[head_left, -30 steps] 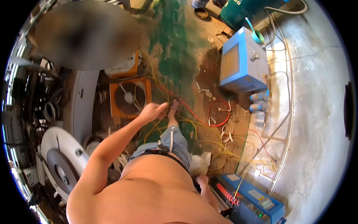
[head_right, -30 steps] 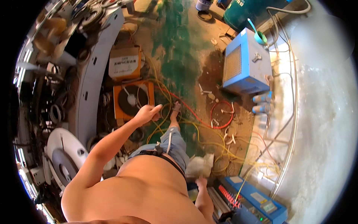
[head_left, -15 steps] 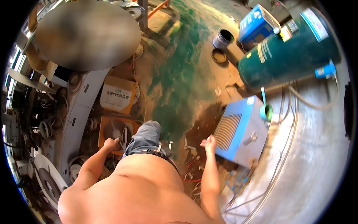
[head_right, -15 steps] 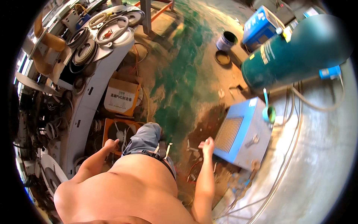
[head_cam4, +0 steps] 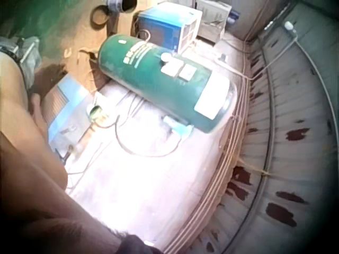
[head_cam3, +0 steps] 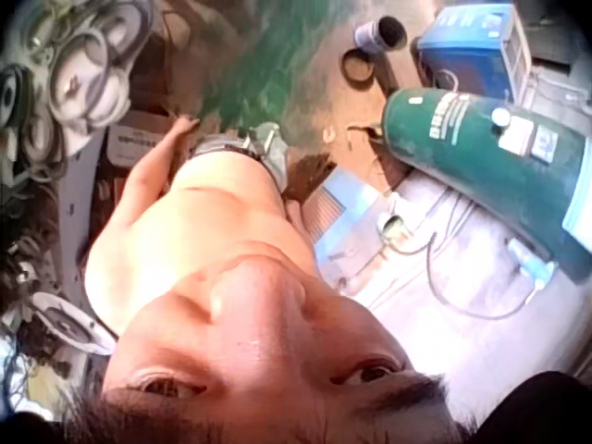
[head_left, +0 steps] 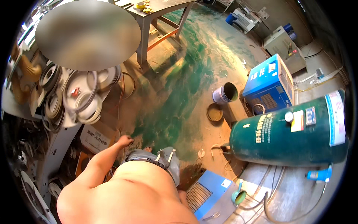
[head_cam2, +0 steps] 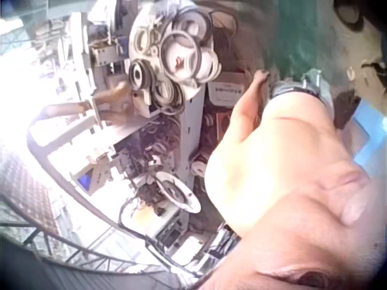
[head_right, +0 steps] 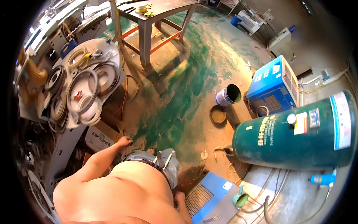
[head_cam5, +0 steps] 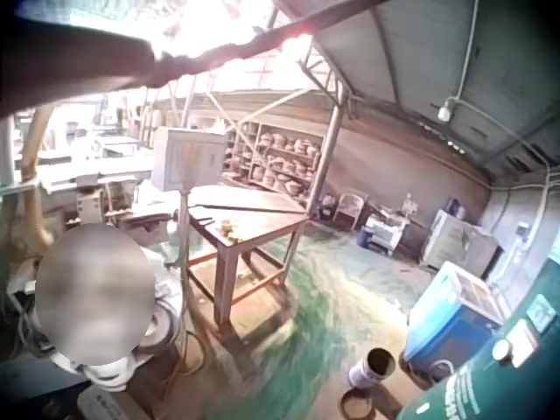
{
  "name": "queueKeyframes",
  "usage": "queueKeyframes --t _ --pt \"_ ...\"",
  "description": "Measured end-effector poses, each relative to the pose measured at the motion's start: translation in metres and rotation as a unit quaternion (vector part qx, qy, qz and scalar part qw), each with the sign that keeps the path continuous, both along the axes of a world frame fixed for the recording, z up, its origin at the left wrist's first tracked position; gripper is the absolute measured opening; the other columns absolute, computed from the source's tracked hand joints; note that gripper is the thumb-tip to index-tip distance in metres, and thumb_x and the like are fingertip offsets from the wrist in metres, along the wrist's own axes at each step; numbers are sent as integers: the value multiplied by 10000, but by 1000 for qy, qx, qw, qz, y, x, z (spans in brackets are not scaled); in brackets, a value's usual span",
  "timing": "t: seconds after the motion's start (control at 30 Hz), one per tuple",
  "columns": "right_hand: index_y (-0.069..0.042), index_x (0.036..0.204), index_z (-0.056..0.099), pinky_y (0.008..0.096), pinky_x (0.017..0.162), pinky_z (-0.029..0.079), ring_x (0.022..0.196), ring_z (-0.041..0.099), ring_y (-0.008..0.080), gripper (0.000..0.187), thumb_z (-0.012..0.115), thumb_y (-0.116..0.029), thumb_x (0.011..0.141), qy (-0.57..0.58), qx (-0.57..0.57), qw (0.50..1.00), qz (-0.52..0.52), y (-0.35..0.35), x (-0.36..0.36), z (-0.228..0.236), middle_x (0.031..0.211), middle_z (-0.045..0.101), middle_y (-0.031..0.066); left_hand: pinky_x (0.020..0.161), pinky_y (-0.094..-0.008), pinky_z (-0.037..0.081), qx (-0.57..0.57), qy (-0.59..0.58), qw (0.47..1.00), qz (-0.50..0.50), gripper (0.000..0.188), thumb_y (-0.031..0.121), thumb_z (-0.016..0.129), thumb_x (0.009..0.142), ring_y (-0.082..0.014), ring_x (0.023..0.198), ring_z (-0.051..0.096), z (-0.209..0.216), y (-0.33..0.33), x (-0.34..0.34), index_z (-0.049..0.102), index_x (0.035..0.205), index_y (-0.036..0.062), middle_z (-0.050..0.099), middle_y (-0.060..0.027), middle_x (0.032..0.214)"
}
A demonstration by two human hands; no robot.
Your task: The person lifts a wooden board onto a conveyor belt, replaces a roll of edge banding material on a circular machine reel, and feeds another board into the machine.
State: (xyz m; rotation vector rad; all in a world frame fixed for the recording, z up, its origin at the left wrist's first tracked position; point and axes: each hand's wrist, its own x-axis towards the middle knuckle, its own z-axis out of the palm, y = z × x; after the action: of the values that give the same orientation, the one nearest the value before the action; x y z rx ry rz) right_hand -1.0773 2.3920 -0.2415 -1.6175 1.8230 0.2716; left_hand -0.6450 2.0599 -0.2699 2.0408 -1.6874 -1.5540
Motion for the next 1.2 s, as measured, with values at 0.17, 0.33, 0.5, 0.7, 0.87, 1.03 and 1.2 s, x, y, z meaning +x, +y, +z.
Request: queueKeyframes --t 0.17,0.33,0.5,0.7,0.87,1.03,1.2 --pt "-33 742 617 365 548 474 573 590 217 187 530 -185 807 -69 183 908 -370 -90 -43 -9 647 612 112 674 -357 476 -8 -63 998 -15 336 364 570 771 -258 678 624 91 -188 -94 677 753 45 638 -130 677" --pt "-32 738 608 335 510 462 539 573 201 225 514 -210 838 -49 136 928 -342 -276 -122 -34 605 594 96 685 -327 492 53 -34 997 48 309 322 593 751 -219 652 634 54 -290 -120 679 750 26 654 -107 680" --pt "-53 729 600 314 405 420 448 545 170 211 502 -204 840 -216 -30 837 -501 -587 -240 -1 666 621 93 721 -336 509 53 -94 989 99 297 305 621 694 -251 739 648 92 -389 -172 696 852 66 663 -147 830" --pt "-41 946 579 251 553 459 639 597 140 169 520 -182 874 -324 -196 842 -385 -948 -303 101 719 624 67 633 -365 494 90 -108 966 218 344 341 552 806 -227 662 639 47 -514 -213 677 676 49 644 -103 648" --pt "-69 852 567 262 517 447 593 545 131 104 516 -157 871 -373 -110 817 -427 -1047 -316 65 701 598 55 646 -341 502 23 -180 953 -243 264 318 617 731 -195 674 642 -89 -593 -218 686 725 64 659 -99 693" --pt "7 655 591 330 491 416 508 490 165 281 505 -183 843 -172 35 961 -214 -1010 -361 22 575 549 45 677 -314 507 -4 -41 974 221 286 275 631 718 -193 662 644 53 -795 -310 678 899 58 656 -156 868" --pt "-16 650 588 340 465 429 511 540 204 273 480 -184 836 -112 173 961 -182 -1006 -435 -63 598 581 93 653 -297 496 13 37 963 266 262 202 598 794 -146 689 633 107 -961 -322 631 970 11 655 -90 814"
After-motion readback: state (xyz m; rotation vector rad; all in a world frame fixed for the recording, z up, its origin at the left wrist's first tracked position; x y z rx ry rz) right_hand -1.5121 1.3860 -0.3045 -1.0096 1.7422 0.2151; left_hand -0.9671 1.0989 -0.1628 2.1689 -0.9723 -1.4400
